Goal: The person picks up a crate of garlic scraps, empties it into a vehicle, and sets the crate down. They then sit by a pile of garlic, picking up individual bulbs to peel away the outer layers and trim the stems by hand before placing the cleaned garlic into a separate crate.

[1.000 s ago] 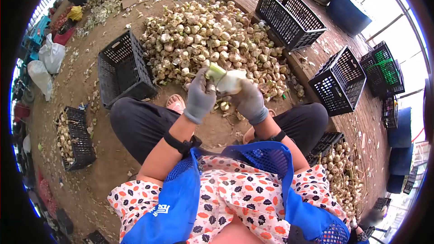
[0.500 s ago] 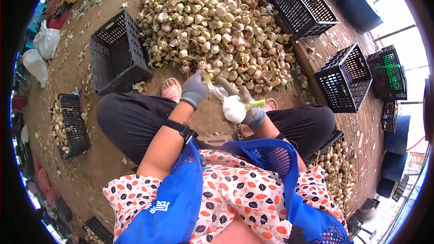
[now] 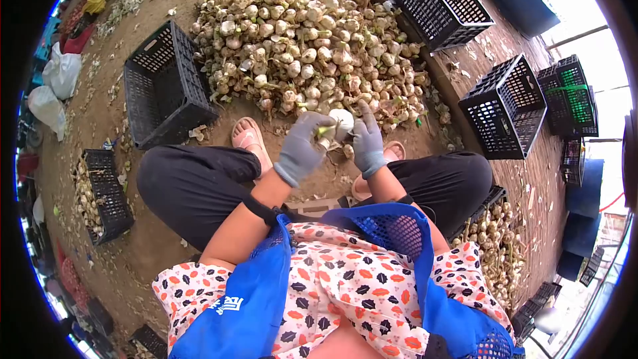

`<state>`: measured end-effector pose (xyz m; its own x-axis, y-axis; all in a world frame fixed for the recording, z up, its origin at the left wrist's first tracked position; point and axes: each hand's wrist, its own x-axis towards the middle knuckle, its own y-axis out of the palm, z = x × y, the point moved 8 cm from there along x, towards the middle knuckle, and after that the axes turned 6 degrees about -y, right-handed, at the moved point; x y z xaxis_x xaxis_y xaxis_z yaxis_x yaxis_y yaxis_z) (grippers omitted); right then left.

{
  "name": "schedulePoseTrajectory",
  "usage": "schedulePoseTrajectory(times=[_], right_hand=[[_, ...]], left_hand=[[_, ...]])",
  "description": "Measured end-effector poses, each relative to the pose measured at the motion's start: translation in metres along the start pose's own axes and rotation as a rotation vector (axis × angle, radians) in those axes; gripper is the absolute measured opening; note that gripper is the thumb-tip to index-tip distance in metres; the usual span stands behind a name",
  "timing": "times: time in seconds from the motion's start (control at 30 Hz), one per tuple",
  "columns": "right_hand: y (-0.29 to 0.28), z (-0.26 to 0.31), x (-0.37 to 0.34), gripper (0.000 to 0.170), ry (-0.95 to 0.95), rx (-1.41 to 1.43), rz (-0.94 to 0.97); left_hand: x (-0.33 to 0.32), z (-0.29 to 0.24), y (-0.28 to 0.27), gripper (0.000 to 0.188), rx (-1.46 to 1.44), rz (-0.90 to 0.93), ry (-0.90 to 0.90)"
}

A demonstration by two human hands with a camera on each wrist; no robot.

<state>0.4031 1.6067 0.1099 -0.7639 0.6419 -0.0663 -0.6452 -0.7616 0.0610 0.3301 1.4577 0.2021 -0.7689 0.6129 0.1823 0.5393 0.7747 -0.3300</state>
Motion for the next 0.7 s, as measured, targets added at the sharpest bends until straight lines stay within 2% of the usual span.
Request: schedulePoseTrajectory(times=[0.03, 0.07, 0.1, 0.2, 0.23, 0.3, 0.4, 0.47, 0.5, 0.6, 0.67, 0.7], right_hand=[[0.01, 0.019, -0.009, 0.047, 0.175, 0.149, 0.039], [0.02, 0.025, -0.018, 0.05, 0.349, 0.3, 0.079], [0.021, 0.024, -0.018, 0.05, 0.35, 0.304, 0.077], [0.022, 0.02, -0.017, 0.03, 0.368, 0.238, 0.099], [0.022, 0.025, -0.017, 0.017, 0.328, 0.241, 0.067], [0.018, 0.025, -0.016, 0.016, 0.287, 0.262, 0.057], [0.015, 0.022, -0.016, 0.015, 0.265, 0.328, 0.018], [0.014, 0.015, -0.012, 0.014, 0.163, 0.031, 0.091], [0.015, 0.023, -0.013, 0.014, 0.161, 0.031, 0.09], [0.008, 0.063, -0.015, 0.025, -0.098, -0.551, 0.008], [-0.009, 0.065, -0.009, 0.022, -0.199, -0.595, -0.131], [-0.024, 0.039, -0.001, 0.02, -0.053, -0.377, -0.184]], left_hand=[[0.003, -0.017, -0.015, 0.013, 0.028, -0.108, 0.039], [0.004, -0.013, -0.015, 0.013, 0.031, -0.104, 0.038], [0.007, -0.008, -0.018, 0.012, 0.036, -0.13, 0.022], [0.007, -0.01, -0.023, 0.011, 0.029, -0.173, 0.043], [0.007, -0.02, -0.023, 0.013, 0.114, -0.154, 0.101], [0.006, -0.029, -0.021, 0.016, 0.197, -0.133, 0.158], [0.006, -0.03, -0.028, 0.019, 0.223, -0.229, 0.166], [0.003, -0.033, -0.024, 0.021, 0.263, -0.191, 0.212], [0.002, -0.035, -0.023, 0.021, 0.263, -0.191, 0.214], [-0.001, -0.038, -0.01, 0.016, 0.28, -0.112, 0.255], [0.001, 0.007, -0.022, 0.013, -0.421, -0.24, -0.111], [0.002, 0.016, -0.026, 0.012, -0.594, -0.251, -0.268]])
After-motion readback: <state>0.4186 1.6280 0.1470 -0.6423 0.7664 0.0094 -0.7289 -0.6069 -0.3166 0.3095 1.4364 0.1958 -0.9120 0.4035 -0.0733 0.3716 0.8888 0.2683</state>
